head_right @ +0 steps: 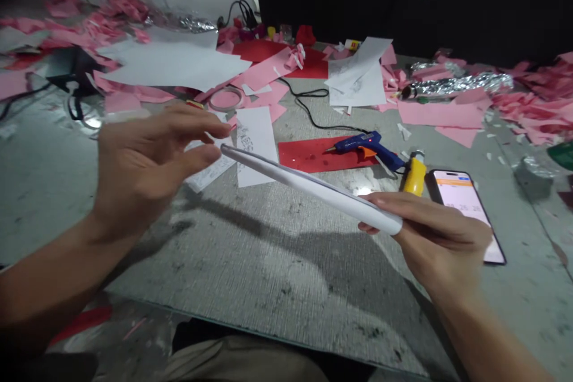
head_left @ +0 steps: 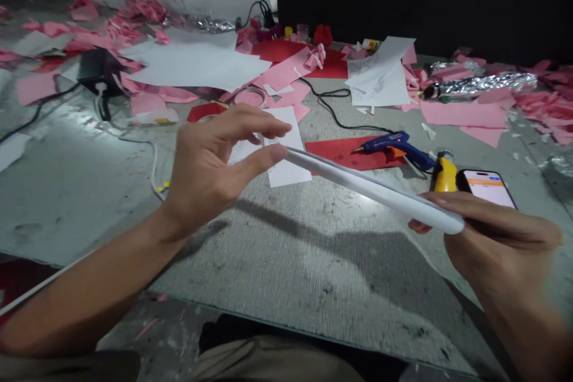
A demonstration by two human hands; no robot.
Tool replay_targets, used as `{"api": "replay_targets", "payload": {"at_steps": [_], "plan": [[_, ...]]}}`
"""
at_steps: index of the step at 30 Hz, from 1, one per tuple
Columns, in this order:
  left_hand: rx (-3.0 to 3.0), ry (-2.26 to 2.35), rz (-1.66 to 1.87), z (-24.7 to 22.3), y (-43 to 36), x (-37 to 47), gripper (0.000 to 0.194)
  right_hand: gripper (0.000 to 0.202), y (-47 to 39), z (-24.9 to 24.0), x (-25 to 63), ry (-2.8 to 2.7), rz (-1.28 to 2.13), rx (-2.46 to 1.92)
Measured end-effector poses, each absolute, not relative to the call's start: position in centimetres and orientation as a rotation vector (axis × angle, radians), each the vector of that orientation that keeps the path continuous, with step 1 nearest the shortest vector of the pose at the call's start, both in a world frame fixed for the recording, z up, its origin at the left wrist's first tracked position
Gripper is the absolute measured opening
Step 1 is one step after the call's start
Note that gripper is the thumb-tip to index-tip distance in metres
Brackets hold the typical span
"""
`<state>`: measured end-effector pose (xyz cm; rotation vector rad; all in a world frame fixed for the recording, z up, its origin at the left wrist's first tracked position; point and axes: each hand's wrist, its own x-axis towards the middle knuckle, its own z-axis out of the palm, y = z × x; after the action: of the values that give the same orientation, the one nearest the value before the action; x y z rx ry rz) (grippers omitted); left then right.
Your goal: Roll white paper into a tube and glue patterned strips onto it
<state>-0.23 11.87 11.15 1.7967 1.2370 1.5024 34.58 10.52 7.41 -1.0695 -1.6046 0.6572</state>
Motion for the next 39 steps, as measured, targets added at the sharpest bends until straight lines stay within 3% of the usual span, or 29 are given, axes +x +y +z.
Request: {"api": "replay_targets", "payload": {"at_steps": [12, 19, 24, 31, 39], "plan": [[1.680, 1.289, 1.386, 9.7, 12.2, -0.5, 0.007, 0.022, 10.5, 7.3, 34.4, -1.649, 0.660, -1.153], [1.558, 1.227, 1.569, 8.5, 12.7, -1.3, 0.005, 0.021, 10.9, 6.4, 34.9, -1.592, 0.704, -1.142], [1.349, 1.096, 1.724, 7.7, 14.0, -1.8, 0.021, 0.024, 11.4, 6.5, 35.1, -1.523, 0.770, -1.109], [1.407, 1.088, 1.630, 7.5, 13.6, -1.3, 0.051, 0.024, 11.9, 6.2, 34.9, -1.539, 0.842, -1.000], [1.434, 1.241, 1.657, 7.1, 13.9, -1.0, 0.008, 0.025, 12.3, 6.0, 34.8, -1.587, 0.837, -0.960]]}}
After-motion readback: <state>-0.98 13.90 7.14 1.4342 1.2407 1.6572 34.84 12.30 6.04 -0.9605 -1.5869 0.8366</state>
